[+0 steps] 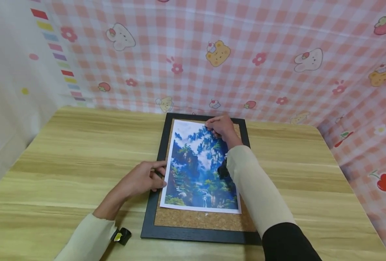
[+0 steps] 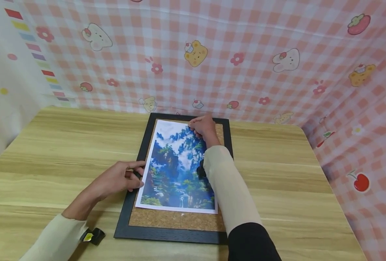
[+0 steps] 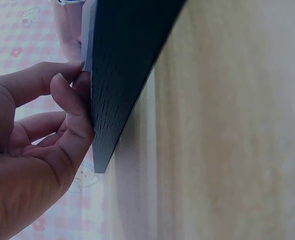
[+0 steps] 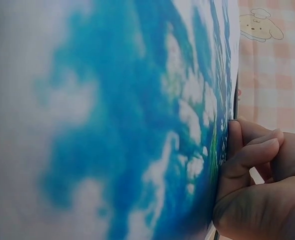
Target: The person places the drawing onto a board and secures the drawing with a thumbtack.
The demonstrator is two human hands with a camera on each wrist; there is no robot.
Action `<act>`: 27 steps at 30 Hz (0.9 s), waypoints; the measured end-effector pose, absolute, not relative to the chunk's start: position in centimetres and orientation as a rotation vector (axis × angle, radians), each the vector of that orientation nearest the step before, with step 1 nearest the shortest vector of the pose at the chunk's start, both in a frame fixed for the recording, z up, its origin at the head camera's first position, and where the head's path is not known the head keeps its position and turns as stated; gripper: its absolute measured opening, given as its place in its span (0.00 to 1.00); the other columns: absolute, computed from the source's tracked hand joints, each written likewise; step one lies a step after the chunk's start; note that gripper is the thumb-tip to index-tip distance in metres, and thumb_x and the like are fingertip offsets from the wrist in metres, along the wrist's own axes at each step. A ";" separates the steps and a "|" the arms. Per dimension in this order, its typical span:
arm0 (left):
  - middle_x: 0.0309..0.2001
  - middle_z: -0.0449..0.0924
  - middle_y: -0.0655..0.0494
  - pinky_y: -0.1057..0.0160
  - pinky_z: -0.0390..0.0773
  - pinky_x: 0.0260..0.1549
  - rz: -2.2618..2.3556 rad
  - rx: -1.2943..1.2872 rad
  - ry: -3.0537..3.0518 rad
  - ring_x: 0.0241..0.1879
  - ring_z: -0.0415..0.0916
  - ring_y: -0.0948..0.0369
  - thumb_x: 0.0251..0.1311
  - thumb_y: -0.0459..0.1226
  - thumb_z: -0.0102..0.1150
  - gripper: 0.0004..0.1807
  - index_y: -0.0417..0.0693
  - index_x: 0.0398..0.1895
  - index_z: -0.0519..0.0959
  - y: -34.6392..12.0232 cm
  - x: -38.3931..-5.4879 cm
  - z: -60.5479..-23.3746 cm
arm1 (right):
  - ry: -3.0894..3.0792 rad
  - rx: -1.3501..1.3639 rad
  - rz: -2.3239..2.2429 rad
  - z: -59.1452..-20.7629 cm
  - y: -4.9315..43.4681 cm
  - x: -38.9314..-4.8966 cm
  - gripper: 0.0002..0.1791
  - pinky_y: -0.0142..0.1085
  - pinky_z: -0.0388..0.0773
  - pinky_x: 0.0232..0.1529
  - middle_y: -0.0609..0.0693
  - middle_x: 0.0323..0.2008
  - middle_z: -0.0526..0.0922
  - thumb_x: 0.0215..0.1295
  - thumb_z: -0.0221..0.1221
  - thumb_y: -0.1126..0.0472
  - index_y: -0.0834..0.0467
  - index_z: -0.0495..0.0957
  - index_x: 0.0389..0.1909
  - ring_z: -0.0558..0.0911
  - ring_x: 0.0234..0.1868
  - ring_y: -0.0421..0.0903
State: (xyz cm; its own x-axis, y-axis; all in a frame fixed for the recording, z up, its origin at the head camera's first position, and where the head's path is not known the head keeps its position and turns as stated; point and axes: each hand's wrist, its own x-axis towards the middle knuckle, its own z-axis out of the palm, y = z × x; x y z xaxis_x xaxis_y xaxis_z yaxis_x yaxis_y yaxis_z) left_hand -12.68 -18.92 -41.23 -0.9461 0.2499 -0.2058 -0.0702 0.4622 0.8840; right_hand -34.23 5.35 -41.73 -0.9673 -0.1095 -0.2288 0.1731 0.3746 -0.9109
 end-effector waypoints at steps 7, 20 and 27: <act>0.47 0.78 0.45 0.57 0.82 0.29 1.487 0.152 2.401 0.34 0.78 0.57 0.61 0.24 0.64 0.37 0.29 0.74 0.62 -19.1 -12.7 -41.2 | 2.383 0.061 -1.637 -41.8 5.1 -34.2 0.10 0.30 0.69 0.19 0.52 0.31 0.83 0.72 0.62 0.60 0.62 0.87 0.44 0.69 0.17 0.39; 0.47 0.79 0.45 0.57 0.82 0.29 1.504 0.161 2.384 0.33 0.78 0.57 0.61 0.24 0.64 0.37 0.29 0.74 0.62 -18.9 -12.7 -41.5 | 2.430 0.121 -1.560 -42.1 4.8 -34.7 0.08 0.31 0.72 0.19 0.52 0.29 0.83 0.70 0.64 0.61 0.61 0.88 0.43 0.72 0.17 0.40; 0.47 0.79 0.45 0.57 0.82 0.29 1.505 0.166 2.390 0.33 0.78 0.57 0.61 0.23 0.64 0.37 0.29 0.74 0.62 -18.9 -12.8 -41.4 | 2.432 0.148 -1.587 -42.2 4.7 -35.0 0.07 0.31 0.73 0.19 0.54 0.34 0.85 0.70 0.64 0.62 0.60 0.88 0.43 0.73 0.17 0.40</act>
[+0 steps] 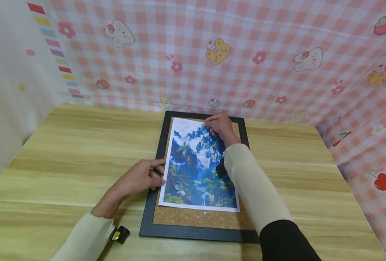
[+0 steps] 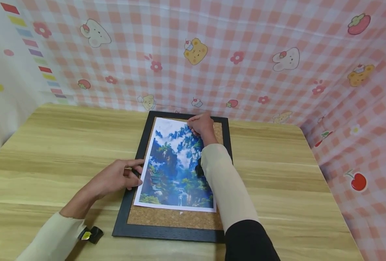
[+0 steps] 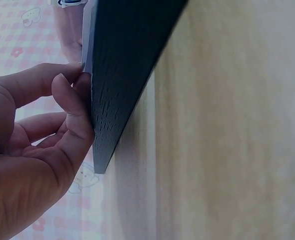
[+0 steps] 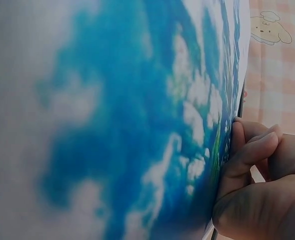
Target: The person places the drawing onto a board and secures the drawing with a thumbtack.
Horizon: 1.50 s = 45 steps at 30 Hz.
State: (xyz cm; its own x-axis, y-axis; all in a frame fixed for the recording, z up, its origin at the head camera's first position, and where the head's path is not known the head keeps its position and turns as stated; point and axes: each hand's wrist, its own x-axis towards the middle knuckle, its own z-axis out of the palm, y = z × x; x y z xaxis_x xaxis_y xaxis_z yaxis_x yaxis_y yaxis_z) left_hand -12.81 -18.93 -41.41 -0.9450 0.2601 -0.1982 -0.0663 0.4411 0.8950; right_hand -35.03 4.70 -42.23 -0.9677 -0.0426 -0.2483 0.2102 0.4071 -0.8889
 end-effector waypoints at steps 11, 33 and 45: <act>0.47 0.78 0.45 0.57 0.82 0.29 1.501 0.161 2.389 0.33 0.78 0.57 0.61 0.24 0.64 0.37 0.29 0.73 0.63 -18.6 -12.7 -41.6 | 2.457 0.145 -1.562 -42.0 4.9 -34.7 0.07 0.31 0.73 0.18 0.55 0.33 0.85 0.68 0.65 0.64 0.60 0.89 0.42 0.73 0.16 0.40; 0.50 0.78 0.43 0.58 0.81 0.30 1.469 0.139 2.407 0.34 0.78 0.57 0.62 0.24 0.63 0.37 0.30 0.74 0.62 -18.7 -12.7 -41.3 | 2.455 0.133 -1.543 -41.6 4.6 -34.9 0.06 0.31 0.76 0.20 0.55 0.34 0.86 0.67 0.64 0.65 0.59 0.89 0.41 0.74 0.17 0.40; 0.50 0.78 0.43 0.58 0.81 0.30 1.461 0.145 2.408 0.34 0.78 0.57 0.63 0.25 0.63 0.37 0.31 0.74 0.62 -18.7 -12.9 -41.1 | 2.486 0.133 -1.494 -41.2 4.6 -34.8 0.05 0.32 0.76 0.21 0.53 0.30 0.84 0.69 0.64 0.63 0.58 0.88 0.39 0.74 0.18 0.40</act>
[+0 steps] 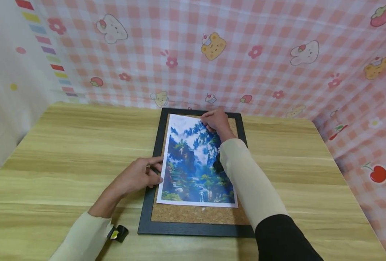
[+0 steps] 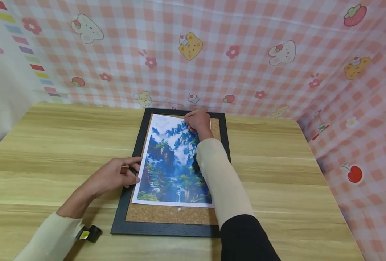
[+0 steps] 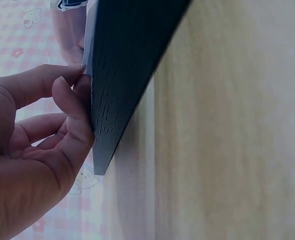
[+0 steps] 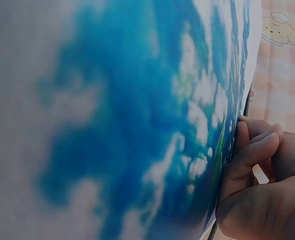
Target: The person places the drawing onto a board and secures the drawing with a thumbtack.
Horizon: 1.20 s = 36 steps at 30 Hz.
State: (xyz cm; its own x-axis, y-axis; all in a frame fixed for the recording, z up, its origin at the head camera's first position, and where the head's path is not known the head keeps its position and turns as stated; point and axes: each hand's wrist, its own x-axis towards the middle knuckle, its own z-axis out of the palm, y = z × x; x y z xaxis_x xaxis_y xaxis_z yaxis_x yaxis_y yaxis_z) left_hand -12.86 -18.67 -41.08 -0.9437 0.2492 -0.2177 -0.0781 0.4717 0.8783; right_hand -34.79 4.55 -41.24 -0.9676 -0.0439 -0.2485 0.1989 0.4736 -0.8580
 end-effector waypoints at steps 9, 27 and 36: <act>0.50 0.77 0.42 0.58 0.81 0.30 1.473 0.165 2.394 0.35 0.79 0.57 0.62 0.25 0.63 0.37 0.29 0.74 0.60 -18.7 -12.8 -41.2 | 2.494 0.148 -1.478 -41.5 4.5 -34.9 0.06 0.31 0.78 0.21 0.54 0.31 0.85 0.68 0.65 0.64 0.58 0.89 0.40 0.75 0.18 0.39; 0.50 0.77 0.42 0.58 0.82 0.30 1.464 0.180 2.388 0.35 0.79 0.57 0.62 0.24 0.63 0.38 0.28 0.74 0.60 -18.8 -12.8 -41.1 | 2.184 0.088 -1.755 -41.6 6.4 -34.4 0.11 0.30 0.75 0.23 0.53 0.32 0.82 0.73 0.60 0.63 0.65 0.85 0.48 0.73 0.20 0.39; 0.48 0.77 0.43 0.58 0.82 0.29 1.444 0.196 2.397 0.33 0.78 0.57 0.61 0.24 0.64 0.38 0.28 0.74 0.60 -18.8 -13.0 -40.9 | 2.129 0.101 -1.815 -41.5 6.4 -34.2 0.11 0.30 0.77 0.23 0.55 0.32 0.82 0.74 0.59 0.64 0.67 0.84 0.47 0.75 0.21 0.40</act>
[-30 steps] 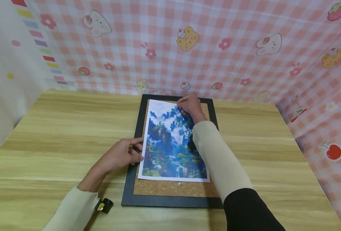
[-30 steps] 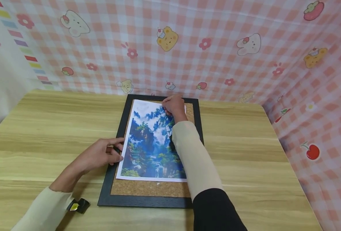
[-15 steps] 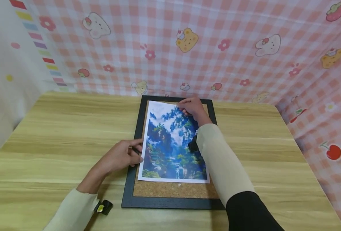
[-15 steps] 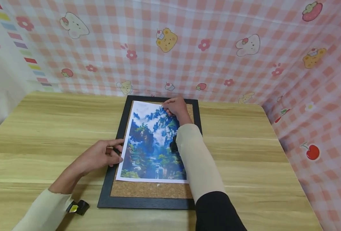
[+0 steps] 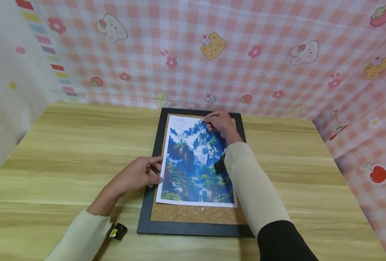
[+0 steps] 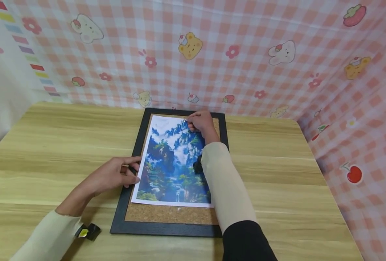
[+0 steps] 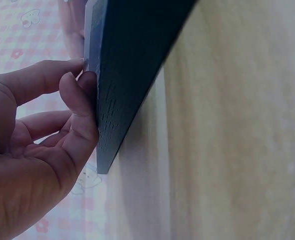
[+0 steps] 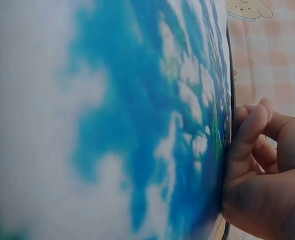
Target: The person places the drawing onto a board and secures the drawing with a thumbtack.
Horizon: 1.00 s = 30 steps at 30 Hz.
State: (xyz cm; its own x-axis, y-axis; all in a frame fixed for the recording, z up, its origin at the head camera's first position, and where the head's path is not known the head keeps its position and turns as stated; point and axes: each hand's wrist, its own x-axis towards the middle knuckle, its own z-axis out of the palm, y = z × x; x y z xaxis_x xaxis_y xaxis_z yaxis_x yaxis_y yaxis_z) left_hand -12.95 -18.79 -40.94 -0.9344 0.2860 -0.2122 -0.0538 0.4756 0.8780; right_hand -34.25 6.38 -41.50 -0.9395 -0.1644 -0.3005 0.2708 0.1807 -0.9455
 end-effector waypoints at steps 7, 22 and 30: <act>0.50 0.77 0.43 0.57 0.82 0.31 1.438 0.169 2.401 0.33 0.77 0.56 0.62 0.25 0.63 0.37 0.28 0.74 0.61 -19.1 -12.7 -40.8 | 2.055 0.102 -1.845 -41.5 6.7 -33.9 0.12 0.31 0.78 0.25 0.54 0.31 0.80 0.75 0.58 0.63 0.68 0.82 0.50 0.76 0.23 0.41; 0.52 0.78 0.43 0.57 0.83 0.32 1.440 0.144 2.436 0.36 0.77 0.56 0.68 0.30 0.60 0.35 0.30 0.75 0.60 -19.2 -12.6 -40.5 | 1.941 0.206 -1.920 -41.3 8.2 -33.4 0.14 0.32 0.84 0.31 0.52 0.33 0.82 0.73 0.62 0.58 0.64 0.81 0.51 0.80 0.25 0.41; 0.48 0.78 0.45 0.57 0.82 0.30 1.428 0.139 2.477 0.36 0.78 0.56 0.71 0.32 0.56 0.32 0.34 0.75 0.62 -19.1 -12.7 -40.5 | 1.890 0.168 -1.992 -41.4 8.7 -32.7 0.13 0.35 0.85 0.38 0.52 0.34 0.81 0.73 0.62 0.57 0.63 0.80 0.49 0.80 0.27 0.42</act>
State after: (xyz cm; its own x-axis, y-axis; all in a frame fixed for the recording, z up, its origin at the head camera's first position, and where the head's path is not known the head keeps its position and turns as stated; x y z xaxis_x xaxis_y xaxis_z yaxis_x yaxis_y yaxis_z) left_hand -12.69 -19.14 -40.53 -0.9568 0.2195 -0.1908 -0.0550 0.5076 0.8598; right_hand -32.71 8.69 -41.36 -0.9176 -0.1944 -0.3466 0.3563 -0.0163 -0.9342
